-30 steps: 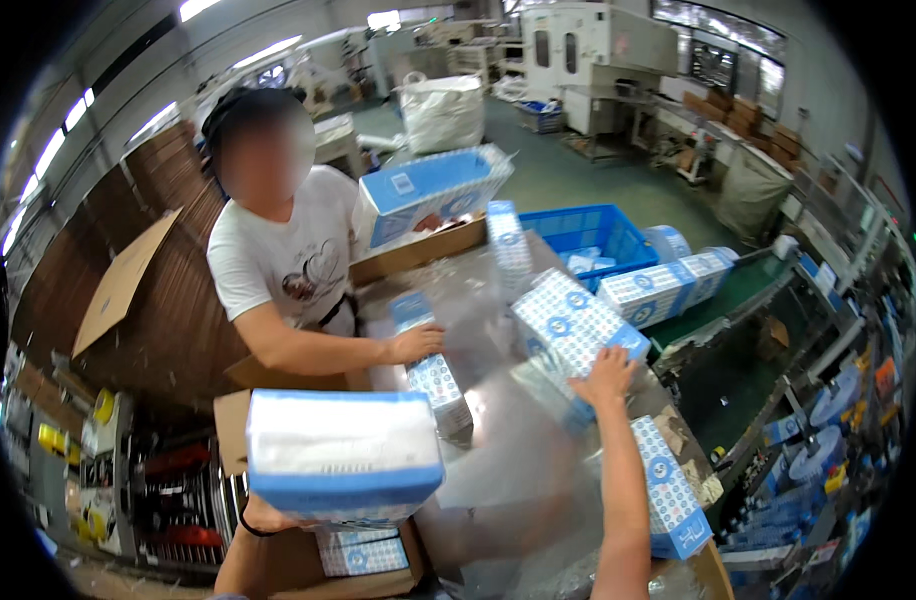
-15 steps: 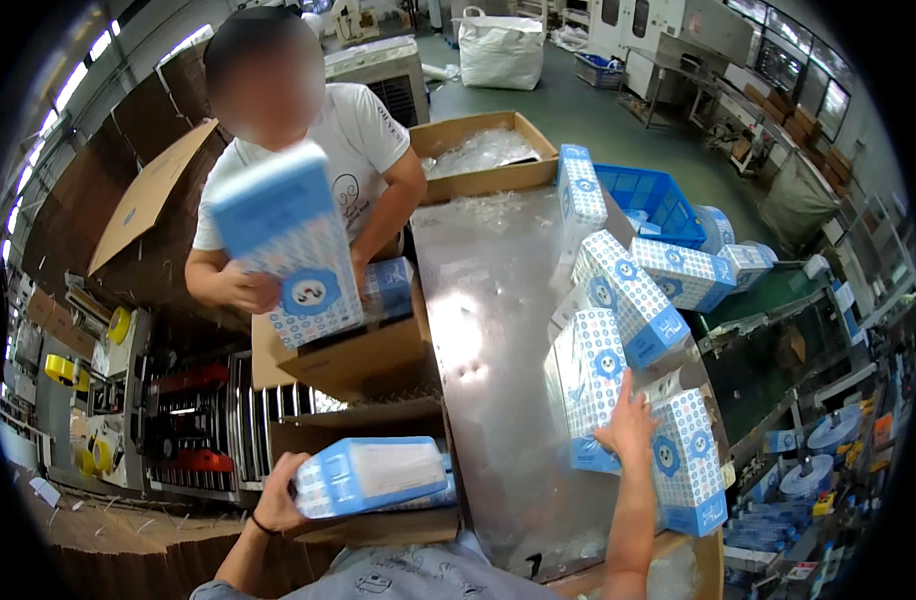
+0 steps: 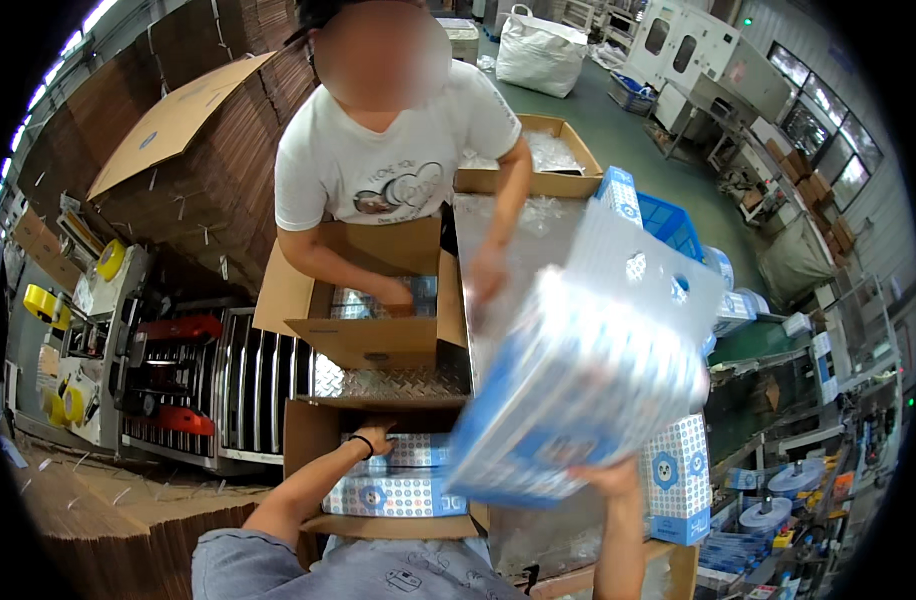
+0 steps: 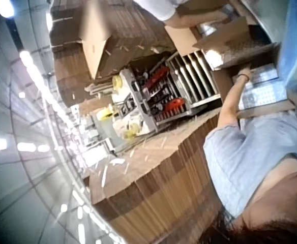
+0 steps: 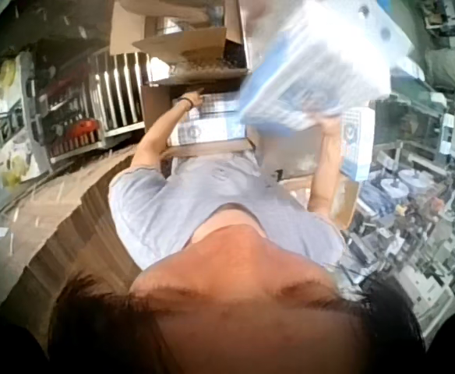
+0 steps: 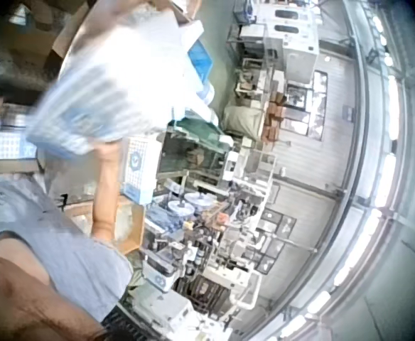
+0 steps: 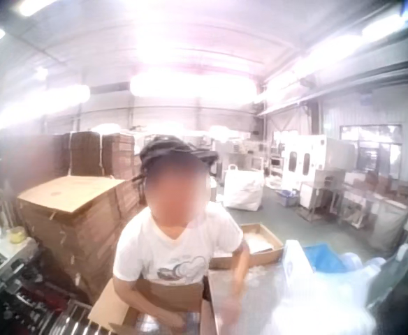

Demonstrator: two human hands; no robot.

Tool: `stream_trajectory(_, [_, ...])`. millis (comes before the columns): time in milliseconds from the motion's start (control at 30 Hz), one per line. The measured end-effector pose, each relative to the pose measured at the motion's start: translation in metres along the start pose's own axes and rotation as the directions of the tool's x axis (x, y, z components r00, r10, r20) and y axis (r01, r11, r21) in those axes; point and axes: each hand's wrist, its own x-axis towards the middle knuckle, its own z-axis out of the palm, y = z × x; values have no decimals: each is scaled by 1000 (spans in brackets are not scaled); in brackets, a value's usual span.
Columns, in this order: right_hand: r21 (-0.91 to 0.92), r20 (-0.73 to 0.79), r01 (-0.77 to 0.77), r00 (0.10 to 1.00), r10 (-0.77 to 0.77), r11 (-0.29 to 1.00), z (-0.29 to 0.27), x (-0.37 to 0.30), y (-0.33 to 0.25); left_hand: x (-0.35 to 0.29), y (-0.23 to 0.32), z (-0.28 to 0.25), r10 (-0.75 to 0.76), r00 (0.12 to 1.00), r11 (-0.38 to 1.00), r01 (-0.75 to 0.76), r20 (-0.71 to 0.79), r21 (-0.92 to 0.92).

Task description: The person packs small blue and white product boxes into larger brown cardboard shipping boxes. They place bubble wrap inside the boxes for cushioning, arrange the product boxes, and then close the flaps of the shipping boxes. The process is repeated continuously with a coworker assisting nearby.

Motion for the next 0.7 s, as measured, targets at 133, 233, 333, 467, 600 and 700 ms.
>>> stream_trajectory(133, [152, 307, -191, 942, 137, 970, 171, 51, -10, -13, -63, 21, -102, 969, 937, 17, 225, 349])
stream_trajectory(233, [-715, 523, 494, 848, -91, 494, 245, 97, 58, -29, -58, 37, 0, 965, 903, -112, 263, 414])
stream_trajectory(333, [-937, 347, 312, 868, 356, 155, 255, 124, 195, -23, -33, 50, 168, 943, 865, -281, 287, 416])
stream_trajectory(467, [-885, 463, 434, 857, 226, 169, 276, 125, 311, -26, -55, 70, 17, 903, 984, -91, 429, 154])
stream_trajectory(600, [-864, 503, 435, 765, 403, 252, 276, 161, 337, -27, -69, 51, 9, 934, 989, -60, 357, 132])
stream_trajectory(700, [-872, 486, 320, 650, 584, 371, 247, 165, 328, 16, -47, 46, -36, 863, 967, -96, 503, 234])
